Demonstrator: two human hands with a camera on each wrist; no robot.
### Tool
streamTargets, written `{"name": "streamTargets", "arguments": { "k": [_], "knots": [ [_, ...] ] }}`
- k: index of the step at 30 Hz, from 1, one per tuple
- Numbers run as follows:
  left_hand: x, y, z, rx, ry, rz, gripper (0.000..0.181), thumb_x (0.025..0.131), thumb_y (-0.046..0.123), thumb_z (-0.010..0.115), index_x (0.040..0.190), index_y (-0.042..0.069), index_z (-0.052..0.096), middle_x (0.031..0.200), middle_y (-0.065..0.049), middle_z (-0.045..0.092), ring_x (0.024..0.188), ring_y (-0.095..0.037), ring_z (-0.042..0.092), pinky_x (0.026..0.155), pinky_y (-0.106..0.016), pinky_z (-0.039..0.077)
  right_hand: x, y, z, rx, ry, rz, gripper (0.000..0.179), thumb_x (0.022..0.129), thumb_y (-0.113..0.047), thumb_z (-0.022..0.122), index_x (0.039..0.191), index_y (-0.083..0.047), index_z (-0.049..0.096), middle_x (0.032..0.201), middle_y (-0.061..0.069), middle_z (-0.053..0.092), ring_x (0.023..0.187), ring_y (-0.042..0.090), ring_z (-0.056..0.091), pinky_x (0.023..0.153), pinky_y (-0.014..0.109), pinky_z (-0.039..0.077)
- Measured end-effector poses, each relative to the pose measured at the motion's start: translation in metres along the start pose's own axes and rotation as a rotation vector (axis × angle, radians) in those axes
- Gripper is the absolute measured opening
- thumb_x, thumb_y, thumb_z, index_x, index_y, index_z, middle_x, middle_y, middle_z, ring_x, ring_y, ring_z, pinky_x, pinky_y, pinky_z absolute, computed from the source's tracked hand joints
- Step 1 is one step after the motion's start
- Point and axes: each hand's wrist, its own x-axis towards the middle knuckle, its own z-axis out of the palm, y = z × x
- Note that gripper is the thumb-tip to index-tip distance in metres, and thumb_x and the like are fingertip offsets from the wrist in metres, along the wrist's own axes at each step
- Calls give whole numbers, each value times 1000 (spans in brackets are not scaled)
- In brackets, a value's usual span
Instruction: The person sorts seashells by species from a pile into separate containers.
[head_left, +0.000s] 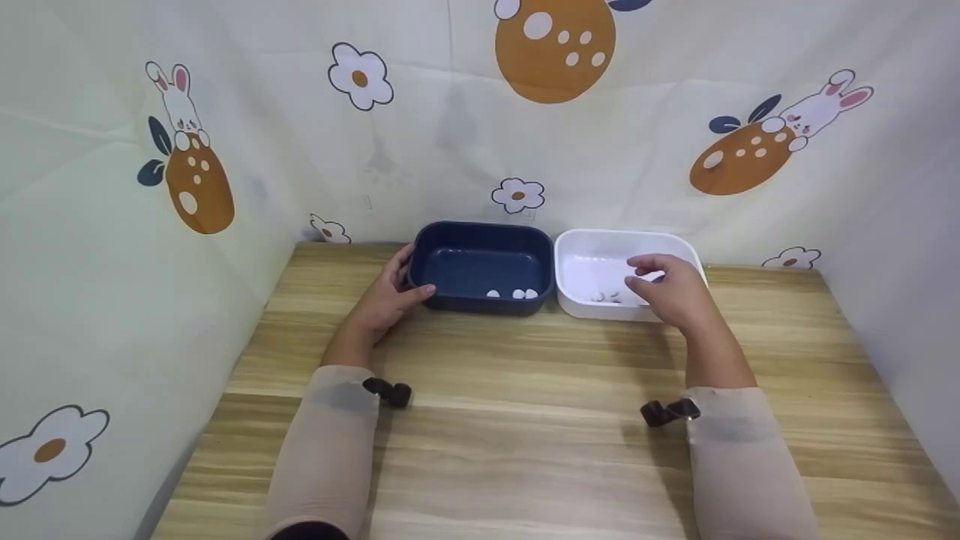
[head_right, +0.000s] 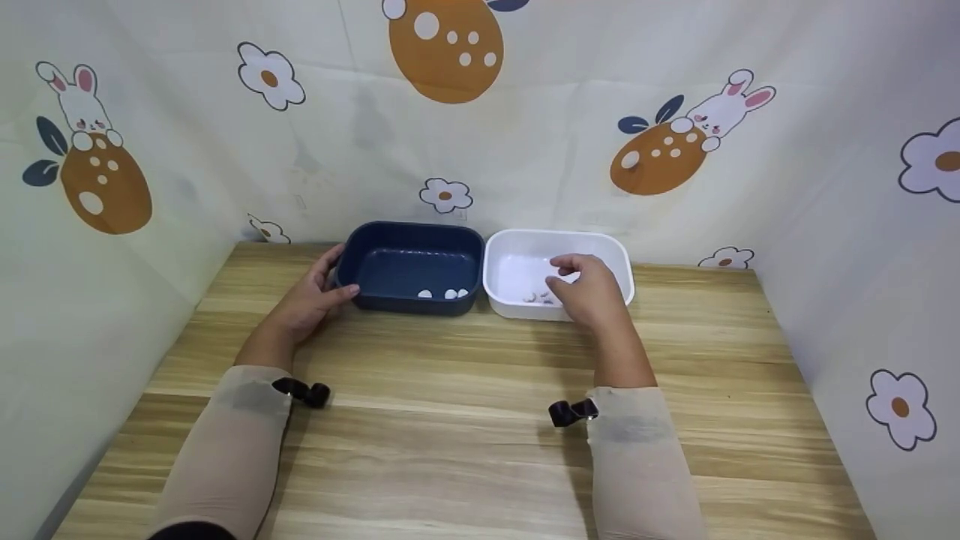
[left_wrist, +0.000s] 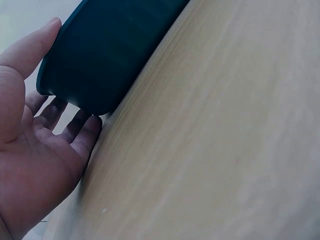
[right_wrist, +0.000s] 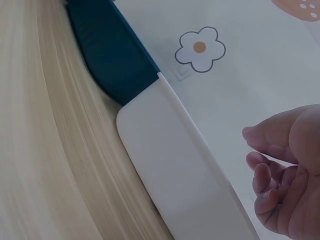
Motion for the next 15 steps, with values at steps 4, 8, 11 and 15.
{"name": "streamTargets", "arguments": {
  "k": [4, 8, 11, 15],
  "knots": [
    [1, 0, 0, 2, -2, -13, 99, 95, 17, 82, 172, 26, 20, 180, -5, 23, 166, -24, 27, 131, -45, 34, 0, -1, 2, -10, 6, -19, 43, 103, -27, 69, 141, -7, 67, 132, 14, 67, 110, 27, 58, 85, 30, 50],
    [1, -1, 0, -10, -2, -12, 98, 96, 15, 81, 172, 25, 21, 179, -6, 25, 165, -24, 28, 132, -45, 34, 0, -3, 4, -7, -5, -13, 43, 103, -28, 68, 141, -8, 67, 131, 12, 67, 107, 27, 57, 84, 31, 51],
    [2, -2, 0, -15, -1, -7, 98, 96, 14, 81, 172, 24, 20, 179, -7, 25, 165, -24, 28, 132, -45, 33, -1, -6, 6, -11, -5, -19, 43, 103, -29, 68, 141, -8, 67, 130, 12, 68, 106, 26, 58, 82, 31, 51],
    [1, -1, 0, -29, -4, -4, 99, 96, 13, 80, 172, 23, 19, 179, -8, 26, 165, -24, 29, 132, -44, 33, -2, -8, 10, -23, 3, -41, 41, 103, -28, 68, 139, -8, 69, 128, 12, 69, 105, 26, 59, 83, 31, 50]
  ]
}}
